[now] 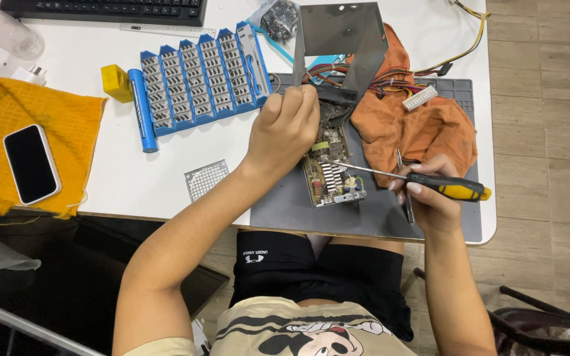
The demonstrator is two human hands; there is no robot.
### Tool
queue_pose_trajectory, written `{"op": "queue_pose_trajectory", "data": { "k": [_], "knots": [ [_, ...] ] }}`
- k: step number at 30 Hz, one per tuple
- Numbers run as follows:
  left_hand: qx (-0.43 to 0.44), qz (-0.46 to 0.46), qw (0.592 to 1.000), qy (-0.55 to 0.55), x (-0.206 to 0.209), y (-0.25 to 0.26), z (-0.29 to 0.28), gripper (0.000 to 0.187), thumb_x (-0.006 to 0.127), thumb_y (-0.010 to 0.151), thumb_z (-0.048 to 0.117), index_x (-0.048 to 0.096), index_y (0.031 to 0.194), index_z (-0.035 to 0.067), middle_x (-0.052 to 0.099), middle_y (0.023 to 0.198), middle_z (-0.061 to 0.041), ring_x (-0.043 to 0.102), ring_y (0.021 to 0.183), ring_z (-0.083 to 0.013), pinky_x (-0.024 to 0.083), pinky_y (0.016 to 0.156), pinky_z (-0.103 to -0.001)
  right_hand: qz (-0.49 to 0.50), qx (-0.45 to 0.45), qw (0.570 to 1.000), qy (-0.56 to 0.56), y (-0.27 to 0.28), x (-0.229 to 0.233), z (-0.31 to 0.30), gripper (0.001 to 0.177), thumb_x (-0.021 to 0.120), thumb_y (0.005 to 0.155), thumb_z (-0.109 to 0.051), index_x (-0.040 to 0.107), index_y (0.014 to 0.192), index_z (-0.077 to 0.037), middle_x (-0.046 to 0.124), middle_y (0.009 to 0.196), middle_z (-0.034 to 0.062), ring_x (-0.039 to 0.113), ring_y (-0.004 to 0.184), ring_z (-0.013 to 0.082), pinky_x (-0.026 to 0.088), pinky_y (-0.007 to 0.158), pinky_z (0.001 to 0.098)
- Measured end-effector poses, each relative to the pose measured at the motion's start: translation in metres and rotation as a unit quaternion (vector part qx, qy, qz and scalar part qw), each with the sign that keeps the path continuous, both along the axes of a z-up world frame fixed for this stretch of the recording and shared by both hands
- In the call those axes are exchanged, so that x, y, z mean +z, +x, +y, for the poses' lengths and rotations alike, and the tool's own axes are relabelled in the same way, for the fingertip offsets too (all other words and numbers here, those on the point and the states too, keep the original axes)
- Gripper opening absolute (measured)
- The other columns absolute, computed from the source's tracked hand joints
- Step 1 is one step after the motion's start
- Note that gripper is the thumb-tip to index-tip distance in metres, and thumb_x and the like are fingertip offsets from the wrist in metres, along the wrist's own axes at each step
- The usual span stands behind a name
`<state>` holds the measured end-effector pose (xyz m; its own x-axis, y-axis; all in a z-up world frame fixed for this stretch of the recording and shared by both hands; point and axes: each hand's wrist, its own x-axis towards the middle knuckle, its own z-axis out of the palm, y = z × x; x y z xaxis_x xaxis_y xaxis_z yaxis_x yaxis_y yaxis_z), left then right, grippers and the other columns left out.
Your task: The person uses a screwdriver to work on the internal components of a power supply unit. They then use tweezers to pick up small parts and wipe the unit with a cloth.
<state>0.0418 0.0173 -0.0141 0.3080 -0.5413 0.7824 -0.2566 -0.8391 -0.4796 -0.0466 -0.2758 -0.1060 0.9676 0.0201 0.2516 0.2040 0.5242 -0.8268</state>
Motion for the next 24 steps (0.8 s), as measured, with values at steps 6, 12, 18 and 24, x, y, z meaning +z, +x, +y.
{"op": "queue_pose_trajectory", "data": {
  "k": [6, 12, 18, 24],
  "knots": [
    [0.085, 0.051, 0.994, 0.040, 0.019, -0.011, -0.004, 0.035, 0.044, 0.097, 0.000, 0.053, 0.075, 0.026, 0.044, 0.085, 0.003, 0.040, 0.082, -0.0154, 0.028, 0.083, -0.030, -0.061, -0.157, 0.954, -0.249, -0.033, 0.053, 0.005, 0.027, 0.073, 0.087, 0.008, 0.052, 0.101, -0.002, 0.065, 0.083, 0.0286, 0.069, 0.067, 0.0301, 0.060, 0.072, 0.0354],
    [0.108, 0.089, 0.990, 0.030, 0.015, -0.009, -0.017, 0.031, 0.050, 0.093, 0.001, 0.059, 0.076, 0.026, 0.047, 0.089, 0.001, 0.044, 0.091, -0.0191, 0.030, 0.086, -0.033, -0.227, -0.124, 0.896, -0.362, -0.029, 0.082, 0.032, 0.028, 0.075, 0.095, 0.003, 0.056, 0.113, -0.005, 0.073, 0.095, 0.0218, 0.078, 0.086, 0.0281, 0.065, 0.085, 0.0336],
    [0.138, 0.081, 0.986, 0.043, 0.011, 0.000, -0.021, 0.029, 0.051, 0.092, 0.003, 0.060, 0.079, 0.028, 0.048, 0.091, 0.002, 0.045, 0.094, -0.0170, 0.028, 0.087, -0.032, -0.281, -0.086, 0.867, -0.403, 0.008, 0.075, 0.067, 0.025, 0.079, 0.096, -0.001, 0.060, 0.112, -0.004, 0.076, 0.100, 0.0168, 0.079, 0.093, 0.0264, 0.064, 0.089, 0.0353],
    [0.132, 0.050, 0.988, 0.058, 0.008, 0.007, -0.017, 0.031, 0.049, 0.088, 0.000, 0.058, 0.075, 0.027, 0.048, 0.090, 0.002, 0.044, 0.091, -0.0163, 0.027, 0.085, -0.032, -0.321, -0.087, 0.836, -0.436, 0.023, 0.064, 0.076, 0.018, 0.079, 0.094, 0.000, 0.065, 0.105, 0.001, 0.074, 0.098, 0.0140, 0.077, 0.093, 0.0298, 0.061, 0.088, 0.0373]
  ]
}}
